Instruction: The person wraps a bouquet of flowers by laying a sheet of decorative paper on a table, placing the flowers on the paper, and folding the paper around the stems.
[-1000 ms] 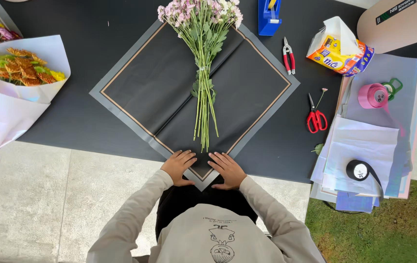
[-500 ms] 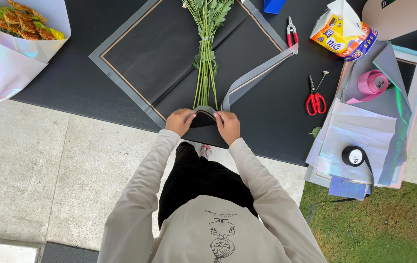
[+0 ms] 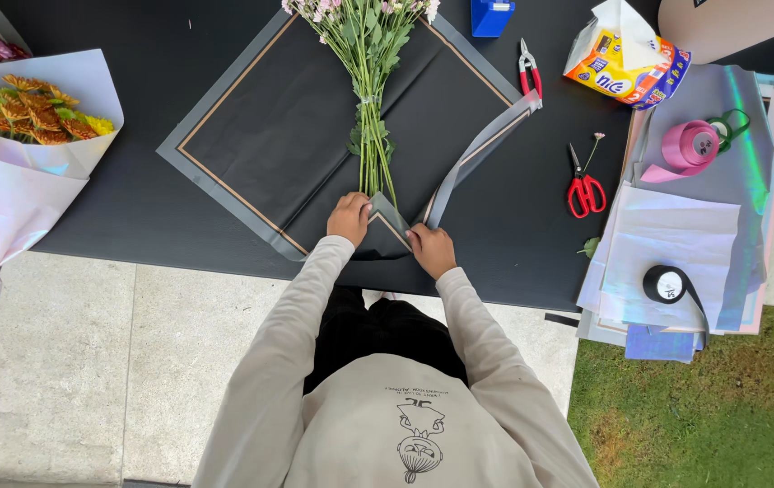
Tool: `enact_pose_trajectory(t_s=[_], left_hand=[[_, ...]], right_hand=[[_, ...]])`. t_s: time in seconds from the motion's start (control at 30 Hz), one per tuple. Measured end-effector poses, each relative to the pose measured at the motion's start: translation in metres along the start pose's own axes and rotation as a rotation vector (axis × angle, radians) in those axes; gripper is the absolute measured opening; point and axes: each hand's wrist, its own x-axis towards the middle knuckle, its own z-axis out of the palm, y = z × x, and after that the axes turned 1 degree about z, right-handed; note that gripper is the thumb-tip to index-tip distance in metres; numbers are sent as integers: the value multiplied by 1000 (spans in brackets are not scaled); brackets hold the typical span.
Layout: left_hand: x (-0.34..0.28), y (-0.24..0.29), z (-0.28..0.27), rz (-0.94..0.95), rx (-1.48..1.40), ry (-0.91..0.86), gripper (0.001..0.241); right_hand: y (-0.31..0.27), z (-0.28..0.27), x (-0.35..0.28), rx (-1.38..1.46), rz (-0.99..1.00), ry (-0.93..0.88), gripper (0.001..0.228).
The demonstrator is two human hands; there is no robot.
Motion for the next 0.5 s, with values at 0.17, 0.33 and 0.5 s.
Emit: enact_pose_trajectory(t_s=[0.17, 0.33, 0.5], left_hand=[[3, 0, 4, 32, 154, 97, 18], [4, 20, -24, 282, 267, 238, 38], [14, 10, -21, 549, 461, -233, 47]], right_hand=[[-10, 15, 2, -57, 129, 5, 24], [-17, 17, 12, -84, 152, 56, 23], [-16, 23, 17, -226, -7, 215, 24]])
